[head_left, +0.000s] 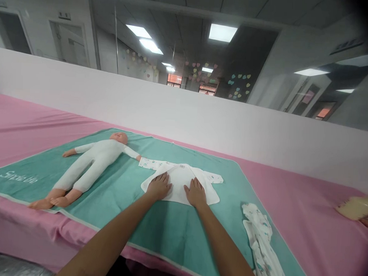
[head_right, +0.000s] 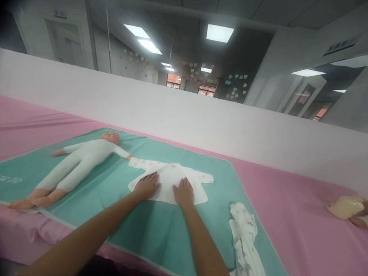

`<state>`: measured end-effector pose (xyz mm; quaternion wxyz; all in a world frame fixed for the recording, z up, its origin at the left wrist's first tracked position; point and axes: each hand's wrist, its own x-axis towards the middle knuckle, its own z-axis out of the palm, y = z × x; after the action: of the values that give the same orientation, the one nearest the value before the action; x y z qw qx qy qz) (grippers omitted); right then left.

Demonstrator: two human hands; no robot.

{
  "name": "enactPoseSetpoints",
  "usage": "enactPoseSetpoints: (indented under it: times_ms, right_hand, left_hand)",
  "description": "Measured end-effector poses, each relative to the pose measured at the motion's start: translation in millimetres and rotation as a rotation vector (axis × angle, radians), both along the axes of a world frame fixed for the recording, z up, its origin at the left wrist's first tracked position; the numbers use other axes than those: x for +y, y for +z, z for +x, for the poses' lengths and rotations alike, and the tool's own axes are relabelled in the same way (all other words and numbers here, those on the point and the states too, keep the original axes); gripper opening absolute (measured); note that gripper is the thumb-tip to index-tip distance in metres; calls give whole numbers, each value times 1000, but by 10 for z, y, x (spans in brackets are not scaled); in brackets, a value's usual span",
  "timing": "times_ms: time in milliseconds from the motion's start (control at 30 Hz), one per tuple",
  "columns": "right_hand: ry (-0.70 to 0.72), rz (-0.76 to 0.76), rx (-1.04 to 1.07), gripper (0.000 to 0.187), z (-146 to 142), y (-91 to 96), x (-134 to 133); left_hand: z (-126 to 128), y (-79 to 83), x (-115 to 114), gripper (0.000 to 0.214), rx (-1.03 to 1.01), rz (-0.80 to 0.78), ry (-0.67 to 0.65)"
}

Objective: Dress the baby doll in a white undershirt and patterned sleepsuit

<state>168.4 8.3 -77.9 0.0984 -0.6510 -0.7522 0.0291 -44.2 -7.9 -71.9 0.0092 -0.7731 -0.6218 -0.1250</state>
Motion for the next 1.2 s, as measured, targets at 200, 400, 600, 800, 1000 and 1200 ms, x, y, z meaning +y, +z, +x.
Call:
enactPoseSetpoints:
  times_ms: [200,400,600,800,1000,1200]
  right_hand:
    - [21,58,-33,68,-34,25,-228]
    - [208,56,7,69,-4,47,-590]
    - [279,66,22,67,116,60,-837]
    - [265,196,71,54,-34,137,-769]
    - [264,118,83,54,-27,125,-641]
    - [327,102,131,62,163,56,-665]
  left_hand:
    - [44,-24,-186,57,9,27,24]
    - [21,-38,-514,54,45,162,-83]
    - [-29,47,-753,51,53,187,-119]
    - [252,168,-624,44,22,234,-247]
    - [406,102,-424,47,46,85,-343]
    - [216,122,-515,48,40,31,-374]
